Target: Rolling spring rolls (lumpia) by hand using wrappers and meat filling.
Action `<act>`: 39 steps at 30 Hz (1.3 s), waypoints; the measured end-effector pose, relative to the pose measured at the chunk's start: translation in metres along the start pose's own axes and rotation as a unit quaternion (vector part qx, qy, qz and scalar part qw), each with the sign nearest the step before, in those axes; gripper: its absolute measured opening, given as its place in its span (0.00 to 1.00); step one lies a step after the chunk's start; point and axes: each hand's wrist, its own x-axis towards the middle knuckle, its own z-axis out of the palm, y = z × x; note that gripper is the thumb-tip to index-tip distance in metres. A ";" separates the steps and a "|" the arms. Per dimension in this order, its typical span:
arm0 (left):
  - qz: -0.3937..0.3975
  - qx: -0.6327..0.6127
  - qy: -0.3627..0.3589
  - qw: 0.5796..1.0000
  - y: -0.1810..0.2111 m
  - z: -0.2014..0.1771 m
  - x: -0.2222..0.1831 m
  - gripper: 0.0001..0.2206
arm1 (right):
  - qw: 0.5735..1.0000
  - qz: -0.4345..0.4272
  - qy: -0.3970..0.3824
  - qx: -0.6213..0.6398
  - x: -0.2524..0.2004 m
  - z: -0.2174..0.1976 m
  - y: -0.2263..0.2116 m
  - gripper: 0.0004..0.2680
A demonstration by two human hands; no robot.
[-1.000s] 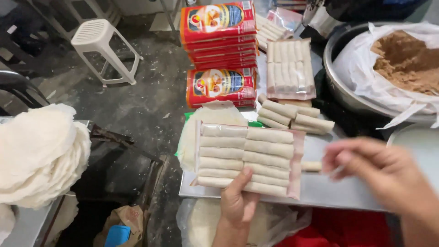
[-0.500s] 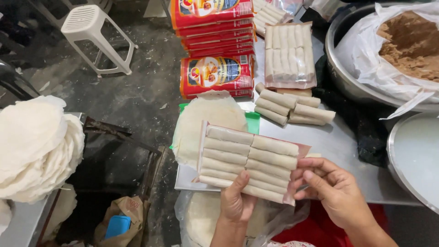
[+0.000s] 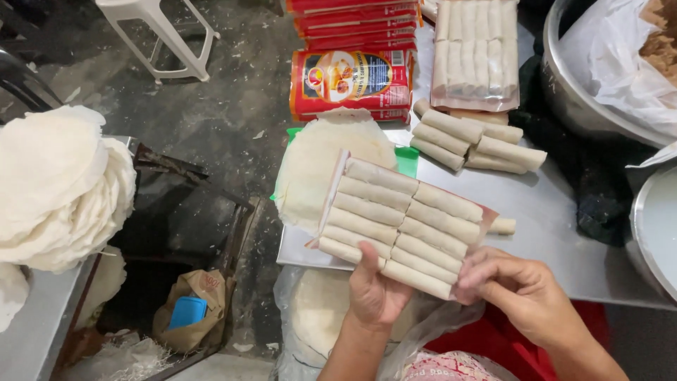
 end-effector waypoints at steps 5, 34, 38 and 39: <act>-0.016 0.045 0.029 0.998 0.004 0.000 0.000 0.33 | 0.989 0.030 -0.082 -0.122 0.002 0.002 -0.024 0.11; 0.056 0.125 0.338 0.931 -0.009 0.055 0.005 0.36 | 0.951 -0.150 0.186 -0.195 0.007 0.035 -0.025 0.10; 0.052 0.094 0.363 0.926 -0.002 0.071 0.008 0.35 | 0.956 -0.122 0.168 -0.207 0.009 0.035 -0.034 0.10; 0.061 0.095 0.363 0.925 0.000 0.074 0.009 0.36 | 0.965 -0.104 0.150 -0.187 0.009 0.033 -0.036 0.10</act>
